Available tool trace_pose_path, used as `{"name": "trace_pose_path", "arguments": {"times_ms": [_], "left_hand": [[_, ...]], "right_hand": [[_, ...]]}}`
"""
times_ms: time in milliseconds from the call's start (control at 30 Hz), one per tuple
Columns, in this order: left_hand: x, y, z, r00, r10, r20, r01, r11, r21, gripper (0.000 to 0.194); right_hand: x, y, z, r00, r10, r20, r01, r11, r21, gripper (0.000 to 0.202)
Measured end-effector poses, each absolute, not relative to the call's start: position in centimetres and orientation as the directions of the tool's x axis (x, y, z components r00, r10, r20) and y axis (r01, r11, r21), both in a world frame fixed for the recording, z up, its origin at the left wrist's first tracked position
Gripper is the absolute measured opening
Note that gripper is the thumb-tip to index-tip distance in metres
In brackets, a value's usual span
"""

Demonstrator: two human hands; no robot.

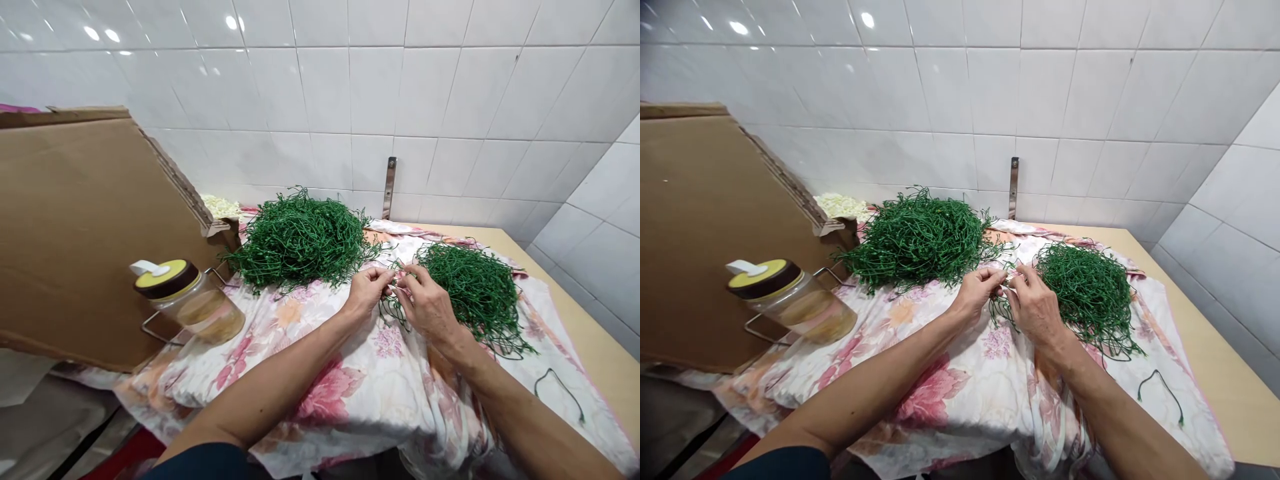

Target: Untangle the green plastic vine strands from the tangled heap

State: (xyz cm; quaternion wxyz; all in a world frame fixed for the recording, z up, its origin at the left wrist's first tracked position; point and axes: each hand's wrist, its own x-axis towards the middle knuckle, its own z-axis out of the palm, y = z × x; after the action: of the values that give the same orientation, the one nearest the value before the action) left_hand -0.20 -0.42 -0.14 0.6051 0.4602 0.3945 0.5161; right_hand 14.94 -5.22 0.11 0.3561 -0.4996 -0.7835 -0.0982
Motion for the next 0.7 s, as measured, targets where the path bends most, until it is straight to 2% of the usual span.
{"name": "trace_pose_path", "arguments": {"times_ms": [133,400,700], "left_hand": [[0.1,-0.3,-0.3,0.108,0.994,0.021,-0.254,0.007,0.967,0.037],[0.6,-0.6,-0.5,0.115,0.993,0.023,-0.252,0.006,0.968,0.036],[0.5,-0.2,-1.2,0.101,0.994,0.04,-0.19,-0.02,0.982,0.035]], "right_hand": [[14.6,-5.2,-0.3,-0.196,0.729,0.656,0.889,0.414,-0.194,0.016],[14.4,-5.2,-0.2,-0.146,0.726,0.673,0.943,0.307,-0.127,0.015],[14.3,-4.7,-0.6,-0.181,0.719,0.671,0.954,0.294,-0.058,0.014]]}}
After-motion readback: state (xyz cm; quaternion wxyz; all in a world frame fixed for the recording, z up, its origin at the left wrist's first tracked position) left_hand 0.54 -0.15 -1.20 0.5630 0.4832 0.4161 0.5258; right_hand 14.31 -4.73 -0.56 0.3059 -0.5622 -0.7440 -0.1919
